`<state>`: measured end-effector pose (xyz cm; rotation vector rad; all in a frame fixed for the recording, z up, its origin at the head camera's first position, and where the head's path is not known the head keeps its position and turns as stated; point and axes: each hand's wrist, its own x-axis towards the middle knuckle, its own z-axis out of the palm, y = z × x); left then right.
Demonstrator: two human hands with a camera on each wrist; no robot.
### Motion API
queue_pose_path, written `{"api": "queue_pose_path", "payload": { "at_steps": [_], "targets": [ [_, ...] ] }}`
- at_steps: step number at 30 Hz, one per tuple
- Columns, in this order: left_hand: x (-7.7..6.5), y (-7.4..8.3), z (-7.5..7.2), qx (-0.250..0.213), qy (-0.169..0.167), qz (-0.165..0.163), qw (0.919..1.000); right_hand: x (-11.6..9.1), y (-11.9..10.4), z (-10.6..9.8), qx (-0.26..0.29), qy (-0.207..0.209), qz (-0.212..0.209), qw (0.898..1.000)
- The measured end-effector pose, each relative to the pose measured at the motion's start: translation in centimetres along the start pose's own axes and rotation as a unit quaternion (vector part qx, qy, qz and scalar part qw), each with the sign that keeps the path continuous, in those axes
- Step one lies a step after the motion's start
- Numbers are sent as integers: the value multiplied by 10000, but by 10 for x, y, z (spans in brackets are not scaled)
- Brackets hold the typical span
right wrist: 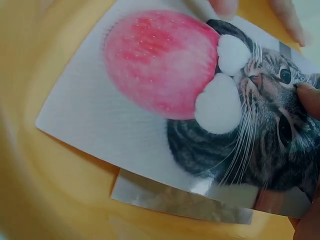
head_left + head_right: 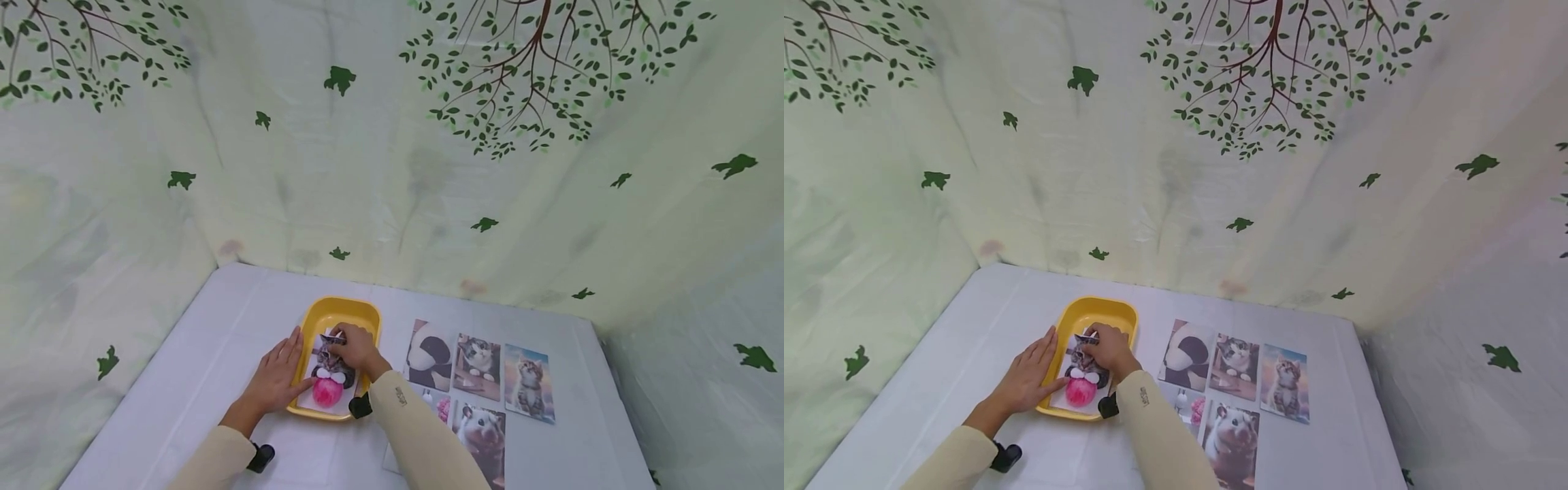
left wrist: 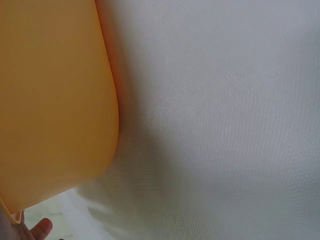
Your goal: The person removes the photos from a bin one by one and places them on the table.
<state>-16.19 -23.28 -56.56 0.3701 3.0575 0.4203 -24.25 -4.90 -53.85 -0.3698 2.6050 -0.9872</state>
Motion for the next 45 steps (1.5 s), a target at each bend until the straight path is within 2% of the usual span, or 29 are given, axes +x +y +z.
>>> {"api": "queue_pose_path", "payload": {
  "at_steps": [10,19,26,30,33,40,45],
  "targets": [
    [0,-2,4,-10,27,68,10000,-6,6,-24,-167,403,-331,9985],
    [1,-2,4,-122,136,114,9998,-10,6,-57,154,783,-375,9961],
    [2,1,3,-105,-22,-22,9999,-19,12,-91,396,1231,-797,9884],
    [2,1,2,-137,-50,-53,9999,-29,16,-111,677,1357,-831,9849],
    [3,1,3,-148,-68,-46,9999,-38,22,-124,803,1385,-707,9846],
    [2,1,3,-131,-134,-81,9998,-64,48,-147,662,1473,-387,9861],
    [3,1,2,-165,-160,-29,9997,-89,71,-166,618,1559,-365,9852]
  ]
}}
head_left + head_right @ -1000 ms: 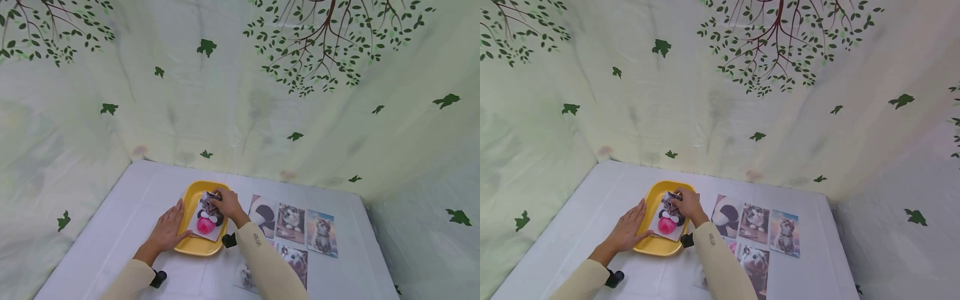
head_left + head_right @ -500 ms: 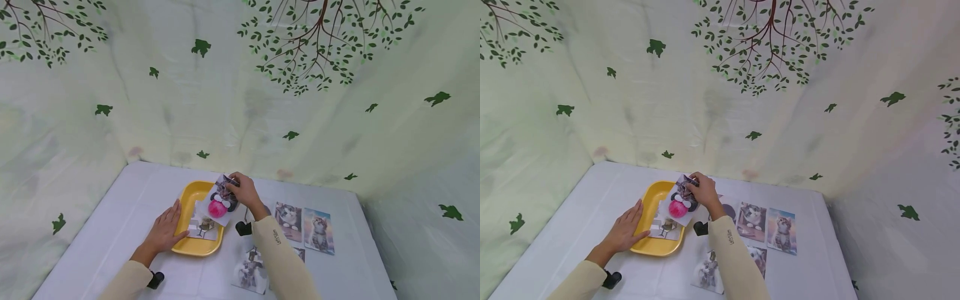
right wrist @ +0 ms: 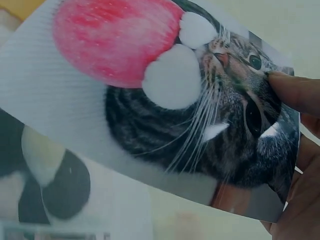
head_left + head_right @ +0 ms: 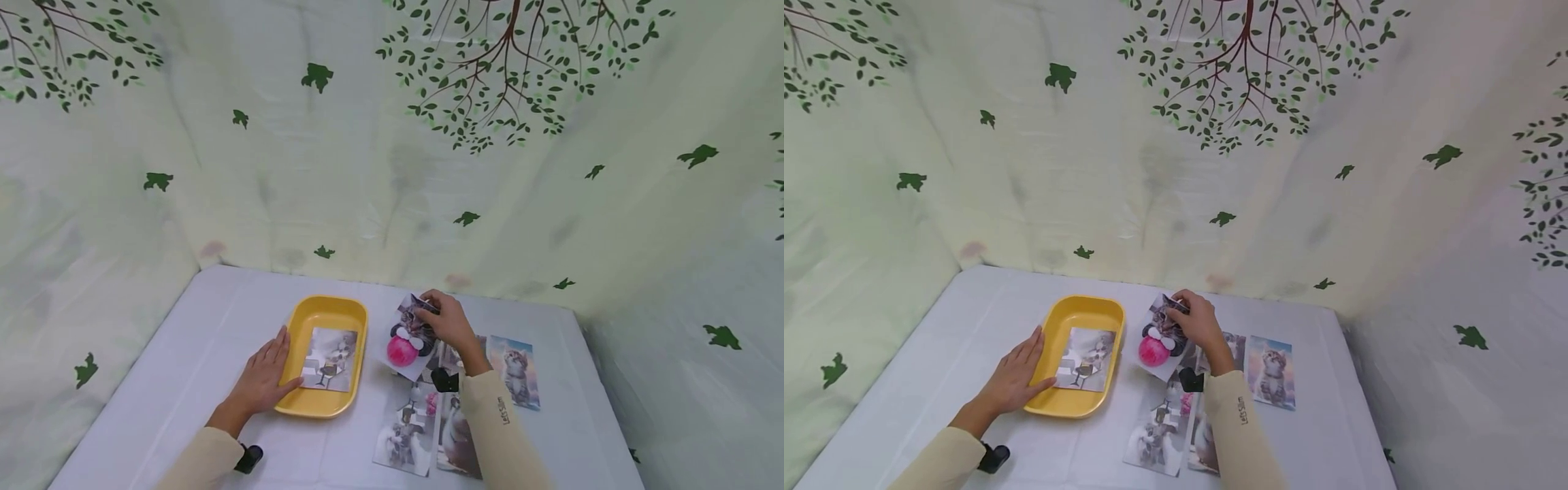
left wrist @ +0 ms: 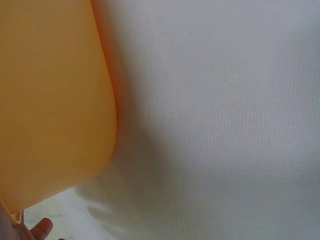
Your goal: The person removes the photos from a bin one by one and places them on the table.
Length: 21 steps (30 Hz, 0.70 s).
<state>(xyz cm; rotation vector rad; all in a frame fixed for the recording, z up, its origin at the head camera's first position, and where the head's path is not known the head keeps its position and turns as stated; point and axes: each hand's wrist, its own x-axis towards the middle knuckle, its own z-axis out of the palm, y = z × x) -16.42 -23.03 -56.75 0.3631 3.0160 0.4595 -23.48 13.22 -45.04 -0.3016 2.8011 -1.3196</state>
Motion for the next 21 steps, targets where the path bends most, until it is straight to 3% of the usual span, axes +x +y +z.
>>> {"api": "queue_pose_path", "payload": {
  "at_steps": [10,21],
  "targets": [
    [2,0,-3,3,-46,58,10000,-39,50,-52,44,118,350,9993],
    [3,-1,-10,-77,-231,142,9996,-87,108,-88,-112,212,996,9947]
  ]
}}
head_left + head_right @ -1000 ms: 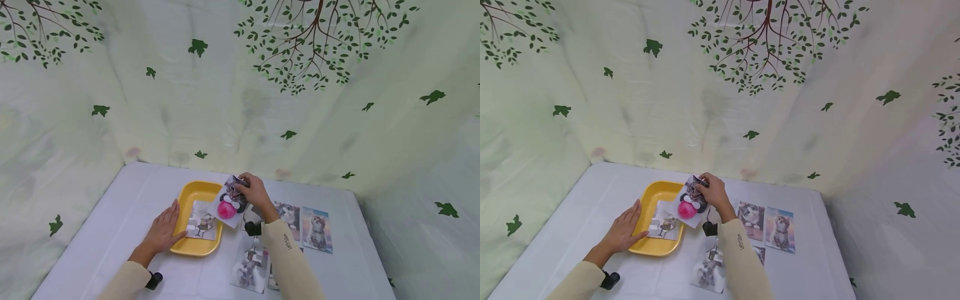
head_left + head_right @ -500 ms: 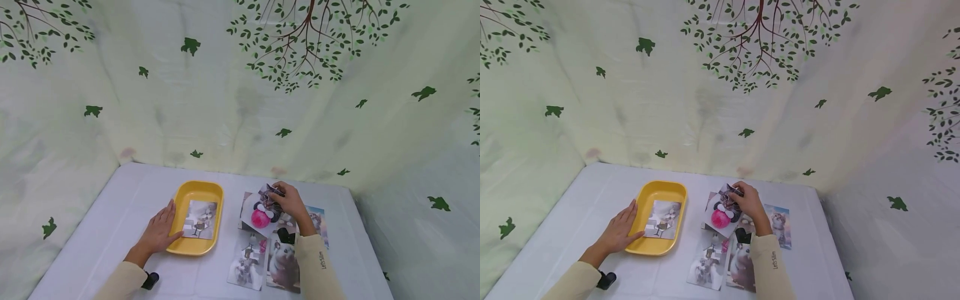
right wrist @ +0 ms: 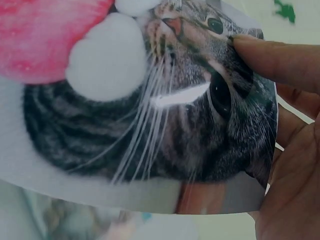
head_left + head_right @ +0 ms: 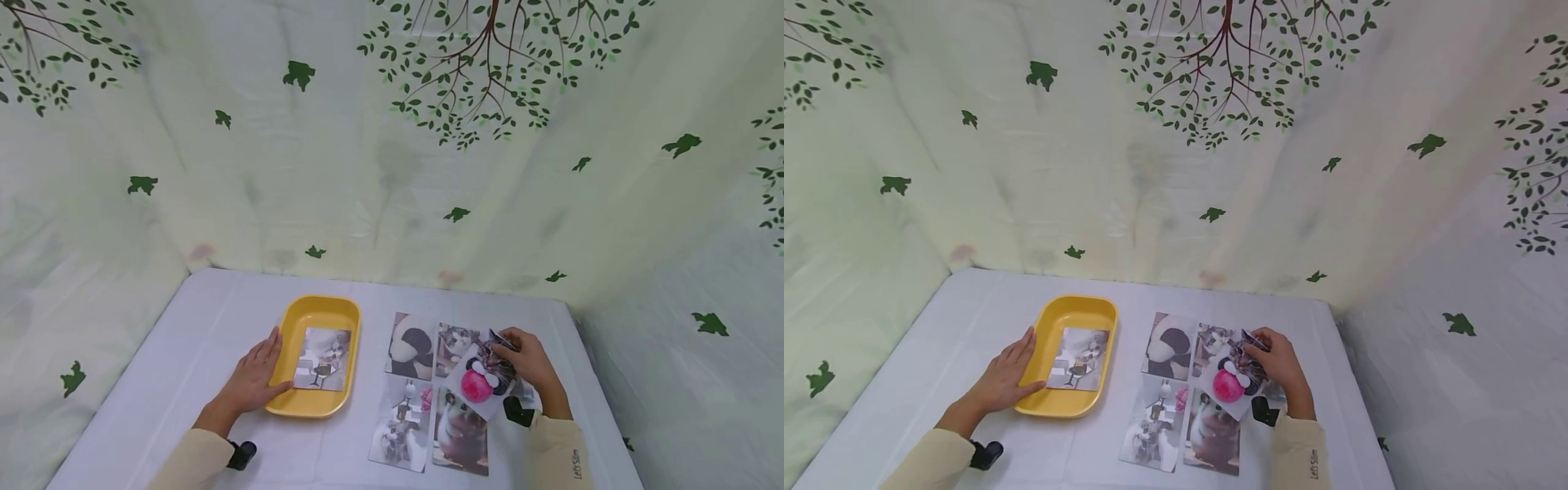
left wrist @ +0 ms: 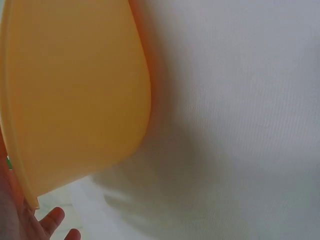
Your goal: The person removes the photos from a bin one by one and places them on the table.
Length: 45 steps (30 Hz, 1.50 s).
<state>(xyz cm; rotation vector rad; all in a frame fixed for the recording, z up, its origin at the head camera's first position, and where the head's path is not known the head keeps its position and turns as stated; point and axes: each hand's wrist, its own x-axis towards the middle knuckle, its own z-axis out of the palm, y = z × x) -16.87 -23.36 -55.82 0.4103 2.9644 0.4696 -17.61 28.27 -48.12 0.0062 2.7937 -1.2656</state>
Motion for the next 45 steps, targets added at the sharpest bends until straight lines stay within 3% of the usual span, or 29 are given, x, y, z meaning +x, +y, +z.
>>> {"api": "queue_pose_path", "payload": {
  "at_steps": [9,13,19,25,30,34,38,45],
  "targets": [
    [-6,-3,-6,110,19,92,9999,-26,59,-21,81,-606,392,9974],
    [-7,-4,-3,132,-15,34,9999,-33,86,-25,69,-1066,278,9939],
    [-7,-8,2,186,-5,83,9998,-38,113,-19,298,-1721,5,9846],
    [-7,-8,4,239,35,171,9996,-39,125,-6,390,-1982,-116,9793],
    [-6,-6,3,221,36,176,9996,-42,126,5,302,-1849,-224,9820],
    [-6,-6,3,215,-6,138,9997,-45,124,13,-85,-1502,-226,9884],
    [-5,-6,4,202,-8,129,9997,-47,122,22,-451,-1019,5,9938],
    [-4,-7,5,194,-1,132,9997,-52,122,32,-540,-442,475,9964]
  ]
}}
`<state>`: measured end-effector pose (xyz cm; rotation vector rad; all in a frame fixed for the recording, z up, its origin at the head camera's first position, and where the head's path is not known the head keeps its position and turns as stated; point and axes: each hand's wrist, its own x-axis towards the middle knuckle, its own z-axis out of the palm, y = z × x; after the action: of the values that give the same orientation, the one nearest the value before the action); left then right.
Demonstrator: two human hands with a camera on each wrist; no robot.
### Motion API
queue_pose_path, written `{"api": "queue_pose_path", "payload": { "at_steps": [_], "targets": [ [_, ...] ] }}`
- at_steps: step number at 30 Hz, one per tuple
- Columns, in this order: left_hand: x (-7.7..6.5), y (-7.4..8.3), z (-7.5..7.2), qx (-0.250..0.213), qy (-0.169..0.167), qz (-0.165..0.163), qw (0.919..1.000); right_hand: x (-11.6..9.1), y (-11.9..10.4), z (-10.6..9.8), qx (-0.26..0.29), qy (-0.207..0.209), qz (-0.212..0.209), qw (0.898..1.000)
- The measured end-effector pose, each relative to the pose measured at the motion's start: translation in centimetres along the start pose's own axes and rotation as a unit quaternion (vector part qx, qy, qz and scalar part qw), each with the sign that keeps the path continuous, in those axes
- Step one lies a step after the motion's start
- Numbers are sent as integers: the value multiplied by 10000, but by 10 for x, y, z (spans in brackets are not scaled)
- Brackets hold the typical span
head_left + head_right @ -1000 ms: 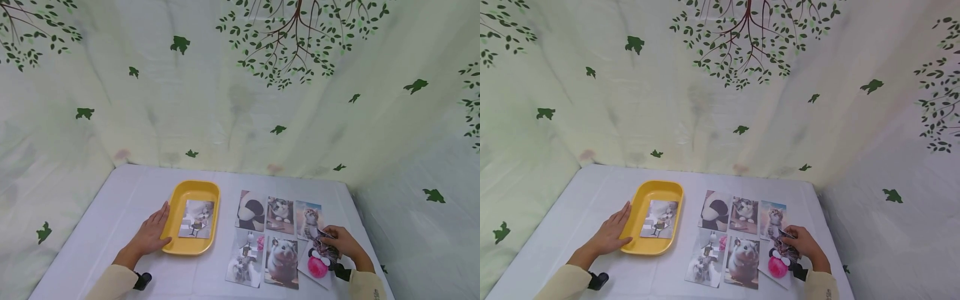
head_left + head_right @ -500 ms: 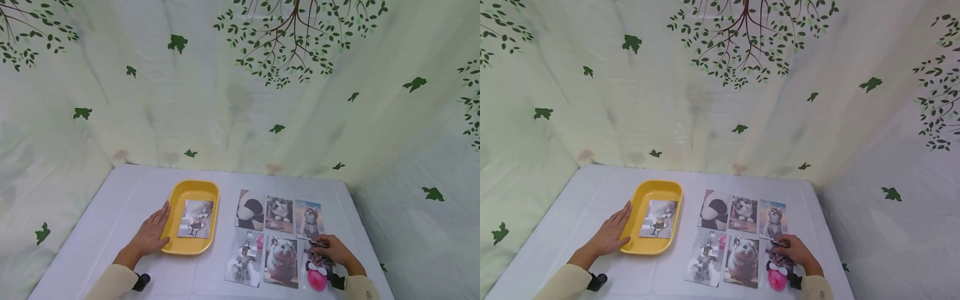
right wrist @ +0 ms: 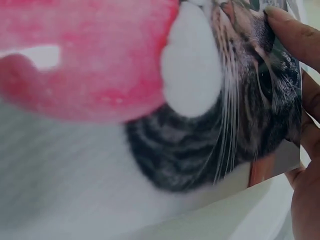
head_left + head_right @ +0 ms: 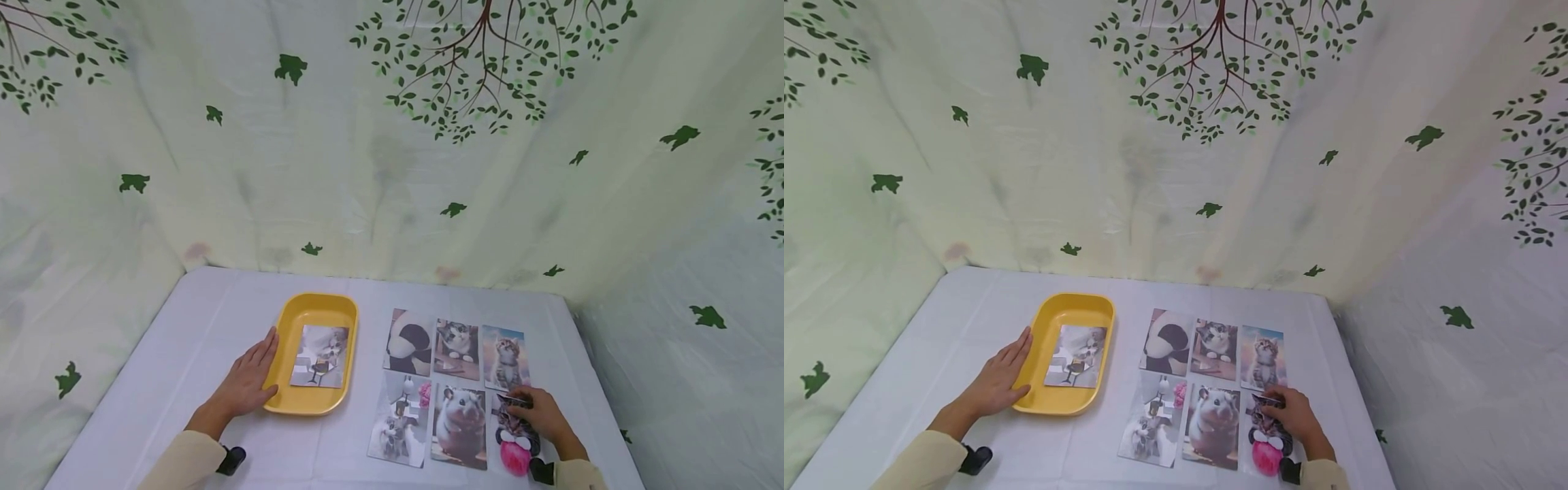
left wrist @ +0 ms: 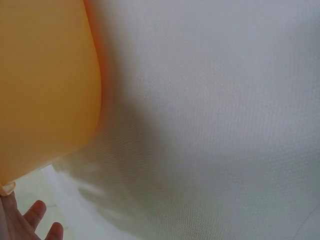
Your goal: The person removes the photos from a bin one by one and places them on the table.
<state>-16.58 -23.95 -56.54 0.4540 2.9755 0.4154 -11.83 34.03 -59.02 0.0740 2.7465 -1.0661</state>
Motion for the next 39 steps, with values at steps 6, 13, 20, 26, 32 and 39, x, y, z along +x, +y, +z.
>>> {"api": "queue_pose_path", "payload": {
  "at_steps": [6,13,20,26,32,39],
  "targets": [
    [0,-3,1,-10,17,24,10000,-1,-2,4,-84,265,-86,9996],
    [-3,-3,0,-22,16,-2,10000,-3,-4,4,-141,697,-164,9973],
    [-3,-3,2,32,3,-6,10000,0,-31,-2,-177,878,-749,9932],
    [-2,-3,3,15,72,54,10000,21,-83,0,-34,430,-1373,9896],
    [-3,-4,2,93,83,25,9999,53,-152,26,82,-293,-2313,9724],
    [-2,-2,0,-36,36,-40,10000,86,-250,83,-94,-1110,-2458,9629]
  ]
}}
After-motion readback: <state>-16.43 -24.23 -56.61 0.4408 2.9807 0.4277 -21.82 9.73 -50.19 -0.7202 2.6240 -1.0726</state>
